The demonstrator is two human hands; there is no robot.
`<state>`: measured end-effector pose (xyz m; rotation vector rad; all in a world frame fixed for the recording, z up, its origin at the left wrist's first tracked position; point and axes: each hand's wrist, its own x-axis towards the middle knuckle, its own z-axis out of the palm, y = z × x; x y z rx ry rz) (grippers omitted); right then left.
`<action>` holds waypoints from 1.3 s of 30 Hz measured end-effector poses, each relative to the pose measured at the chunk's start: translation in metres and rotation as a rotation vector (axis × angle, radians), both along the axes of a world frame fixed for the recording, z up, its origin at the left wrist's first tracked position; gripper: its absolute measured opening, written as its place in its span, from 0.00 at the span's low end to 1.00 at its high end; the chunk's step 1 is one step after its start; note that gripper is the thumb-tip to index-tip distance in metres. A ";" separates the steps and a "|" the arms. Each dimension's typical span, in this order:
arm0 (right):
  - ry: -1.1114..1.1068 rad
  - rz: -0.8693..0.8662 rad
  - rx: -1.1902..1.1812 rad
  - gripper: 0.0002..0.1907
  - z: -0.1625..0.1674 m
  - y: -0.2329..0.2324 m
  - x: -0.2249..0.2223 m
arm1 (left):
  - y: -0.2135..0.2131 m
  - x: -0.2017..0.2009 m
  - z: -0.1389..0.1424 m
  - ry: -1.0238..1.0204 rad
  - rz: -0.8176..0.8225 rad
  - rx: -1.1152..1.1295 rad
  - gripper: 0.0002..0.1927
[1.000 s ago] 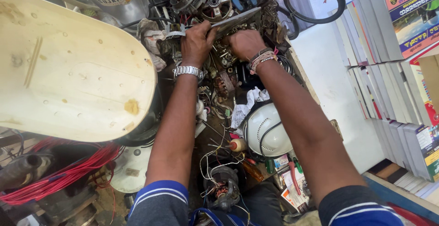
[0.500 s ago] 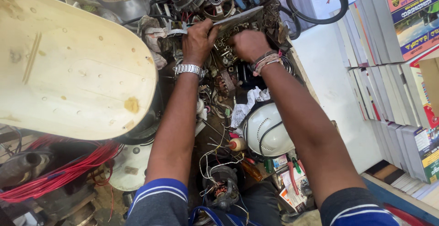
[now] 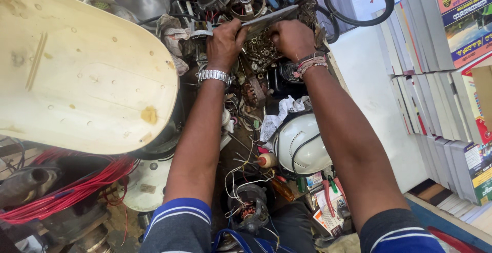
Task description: The person disassembles and reassembles a small electrical motor or fan component on a cluttered workbench. They use a screwdriver to remove and tighten screws, handle wires, and manipulate the motor housing and internal parts.
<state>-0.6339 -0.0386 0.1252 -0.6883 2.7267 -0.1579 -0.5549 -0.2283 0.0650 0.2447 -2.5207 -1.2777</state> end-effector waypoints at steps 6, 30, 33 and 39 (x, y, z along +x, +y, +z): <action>-0.040 0.158 0.070 0.17 -0.007 0.001 0.004 | 0.001 -0.001 -0.001 0.020 -0.003 -0.011 0.09; -0.038 0.152 0.109 0.16 -0.017 -0.005 0.006 | 0.000 0.002 0.005 0.039 0.007 -0.003 0.09; -0.063 0.252 0.163 0.19 -0.020 -0.007 0.007 | -0.001 0.003 0.007 0.045 0.009 -0.019 0.10; -0.096 0.160 0.113 0.14 -0.011 0.003 -0.008 | -0.002 0.002 0.008 0.055 0.005 -0.012 0.11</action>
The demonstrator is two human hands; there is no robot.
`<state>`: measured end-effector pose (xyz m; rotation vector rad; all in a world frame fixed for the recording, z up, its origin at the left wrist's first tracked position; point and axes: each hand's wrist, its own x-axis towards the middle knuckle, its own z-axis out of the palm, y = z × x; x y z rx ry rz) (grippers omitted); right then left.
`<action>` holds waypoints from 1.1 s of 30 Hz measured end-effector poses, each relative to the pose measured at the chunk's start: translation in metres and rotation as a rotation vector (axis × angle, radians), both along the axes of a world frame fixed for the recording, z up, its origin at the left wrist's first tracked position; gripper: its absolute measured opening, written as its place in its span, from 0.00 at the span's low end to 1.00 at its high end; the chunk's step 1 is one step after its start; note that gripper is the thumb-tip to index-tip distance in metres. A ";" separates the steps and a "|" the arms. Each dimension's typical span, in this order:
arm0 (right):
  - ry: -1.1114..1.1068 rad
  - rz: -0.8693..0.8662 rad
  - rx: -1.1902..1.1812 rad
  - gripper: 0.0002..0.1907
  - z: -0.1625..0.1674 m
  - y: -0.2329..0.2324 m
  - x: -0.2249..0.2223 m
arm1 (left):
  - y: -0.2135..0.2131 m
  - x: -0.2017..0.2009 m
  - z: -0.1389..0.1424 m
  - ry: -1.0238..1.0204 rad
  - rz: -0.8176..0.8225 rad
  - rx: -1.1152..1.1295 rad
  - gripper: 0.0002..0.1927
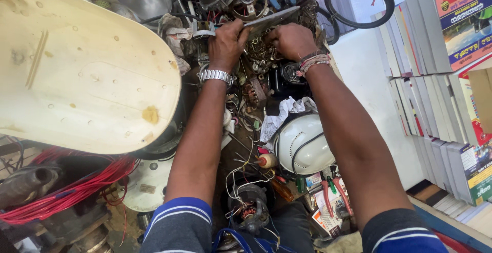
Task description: The person disassembles and reassembles a small electrical motor or fan component on a cluttered workbench. They use a screwdriver to remove and tighten screws, handle wires, and manipulate the motor housing and internal parts.
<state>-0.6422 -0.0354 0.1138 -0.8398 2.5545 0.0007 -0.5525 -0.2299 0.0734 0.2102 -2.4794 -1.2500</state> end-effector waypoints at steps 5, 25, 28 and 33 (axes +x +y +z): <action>0.081 0.080 0.022 0.16 -0.019 -0.001 0.009 | 0.002 0.002 0.001 0.000 0.005 0.012 0.10; 0.150 -0.011 -0.106 0.13 -0.019 -0.002 0.018 | 0.002 -0.001 -0.004 -0.022 0.000 0.014 0.10; 0.140 0.002 -0.125 0.12 -0.025 -0.006 0.019 | 0.002 0.000 -0.003 0.007 0.001 0.000 0.09; 0.117 -0.083 -0.131 0.15 -0.017 -0.004 0.018 | 0.001 -0.001 -0.003 0.001 0.008 -0.021 0.11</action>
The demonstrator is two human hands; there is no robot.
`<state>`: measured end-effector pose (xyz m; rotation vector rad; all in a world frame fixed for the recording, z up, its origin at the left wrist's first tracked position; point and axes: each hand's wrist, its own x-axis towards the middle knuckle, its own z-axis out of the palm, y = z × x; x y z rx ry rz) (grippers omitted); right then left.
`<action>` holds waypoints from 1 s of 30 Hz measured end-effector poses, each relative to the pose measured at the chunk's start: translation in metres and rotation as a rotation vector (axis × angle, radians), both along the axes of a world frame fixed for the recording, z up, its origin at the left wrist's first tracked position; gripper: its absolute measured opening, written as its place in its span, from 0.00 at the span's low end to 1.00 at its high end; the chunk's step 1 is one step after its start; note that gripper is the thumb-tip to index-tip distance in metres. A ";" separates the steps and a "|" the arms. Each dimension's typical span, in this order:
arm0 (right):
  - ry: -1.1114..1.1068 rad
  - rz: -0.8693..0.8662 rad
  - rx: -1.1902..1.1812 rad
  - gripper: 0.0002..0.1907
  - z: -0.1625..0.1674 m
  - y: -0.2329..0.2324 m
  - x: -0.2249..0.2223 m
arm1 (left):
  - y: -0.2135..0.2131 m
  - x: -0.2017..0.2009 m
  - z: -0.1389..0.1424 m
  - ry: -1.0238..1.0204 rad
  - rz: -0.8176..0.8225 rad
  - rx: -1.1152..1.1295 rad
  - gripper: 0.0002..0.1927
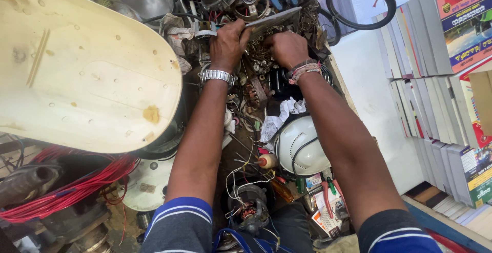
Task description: The person disassembles and reassembles a small electrical motor or fan component on a cluttered workbench. They use a screwdriver to remove and tighten screws, handle wires, and manipulate the motor housing and internal parts.
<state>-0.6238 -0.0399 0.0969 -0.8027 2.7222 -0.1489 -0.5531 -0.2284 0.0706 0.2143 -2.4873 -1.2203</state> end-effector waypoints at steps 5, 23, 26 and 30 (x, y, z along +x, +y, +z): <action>-0.027 -0.048 0.065 0.14 0.010 -0.002 0.002 | 0.001 0.000 -0.002 0.013 0.001 0.009 0.11; 0.015 0.115 0.071 0.18 0.000 0.014 -0.006 | 0.001 -0.002 -0.007 -0.027 -0.004 0.013 0.10; 0.024 0.107 0.116 0.16 0.004 0.009 -0.006 | 0.001 -0.001 -0.006 -0.028 0.001 -0.003 0.10; -0.006 0.073 0.038 0.16 0.001 0.002 -0.004 | 0.001 -0.001 -0.006 -0.005 0.005 0.010 0.10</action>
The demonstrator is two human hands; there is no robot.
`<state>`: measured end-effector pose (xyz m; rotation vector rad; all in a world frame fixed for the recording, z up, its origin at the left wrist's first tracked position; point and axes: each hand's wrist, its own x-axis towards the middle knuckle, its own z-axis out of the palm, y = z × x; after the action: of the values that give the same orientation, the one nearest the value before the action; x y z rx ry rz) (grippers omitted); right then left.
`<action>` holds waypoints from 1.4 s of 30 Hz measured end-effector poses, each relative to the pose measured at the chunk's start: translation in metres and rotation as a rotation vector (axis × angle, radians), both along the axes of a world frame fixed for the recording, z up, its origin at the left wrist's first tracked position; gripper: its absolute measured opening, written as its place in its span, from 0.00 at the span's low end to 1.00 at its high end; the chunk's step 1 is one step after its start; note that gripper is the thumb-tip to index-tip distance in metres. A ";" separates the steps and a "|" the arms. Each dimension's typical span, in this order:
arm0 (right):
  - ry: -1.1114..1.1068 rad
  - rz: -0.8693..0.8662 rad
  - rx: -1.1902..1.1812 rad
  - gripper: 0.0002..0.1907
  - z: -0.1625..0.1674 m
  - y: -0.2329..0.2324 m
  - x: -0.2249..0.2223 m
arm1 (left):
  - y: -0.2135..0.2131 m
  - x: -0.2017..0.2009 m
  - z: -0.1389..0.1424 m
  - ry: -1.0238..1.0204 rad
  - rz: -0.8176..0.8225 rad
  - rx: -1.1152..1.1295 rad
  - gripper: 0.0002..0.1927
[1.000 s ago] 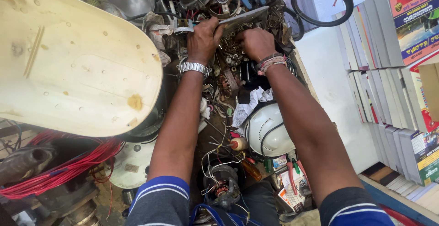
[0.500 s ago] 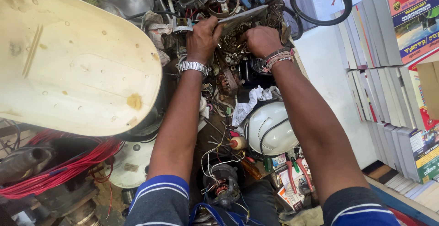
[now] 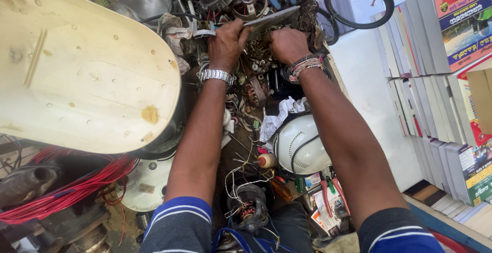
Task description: The person disassembles and reassembles a small electrical motor or fan component on a cluttered workbench. They use a screwdriver to remove and tighten screws, handle wires, and manipulate the motor housing and internal parts.
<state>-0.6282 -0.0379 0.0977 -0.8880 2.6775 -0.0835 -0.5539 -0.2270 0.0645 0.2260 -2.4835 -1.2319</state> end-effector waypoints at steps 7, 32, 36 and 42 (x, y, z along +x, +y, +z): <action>-0.013 0.103 0.125 0.15 -0.010 -0.010 0.003 | 0.000 0.001 -0.001 0.010 -0.008 -0.022 0.11; 0.010 0.155 -0.015 0.20 -0.008 -0.008 0.006 | 0.001 0.005 0.007 0.015 0.008 -0.020 0.10; 0.014 0.133 0.075 0.13 -0.011 -0.006 0.006 | 0.001 0.004 0.001 0.019 -0.002 -0.015 0.09; 0.032 0.123 0.068 0.18 -0.003 0.005 -0.006 | 0.002 0.000 -0.005 0.002 -0.003 0.007 0.10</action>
<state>-0.6341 -0.0333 0.0944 -1.0379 2.6301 0.0501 -0.5535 -0.2252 0.0596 0.2226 -2.4789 -1.2416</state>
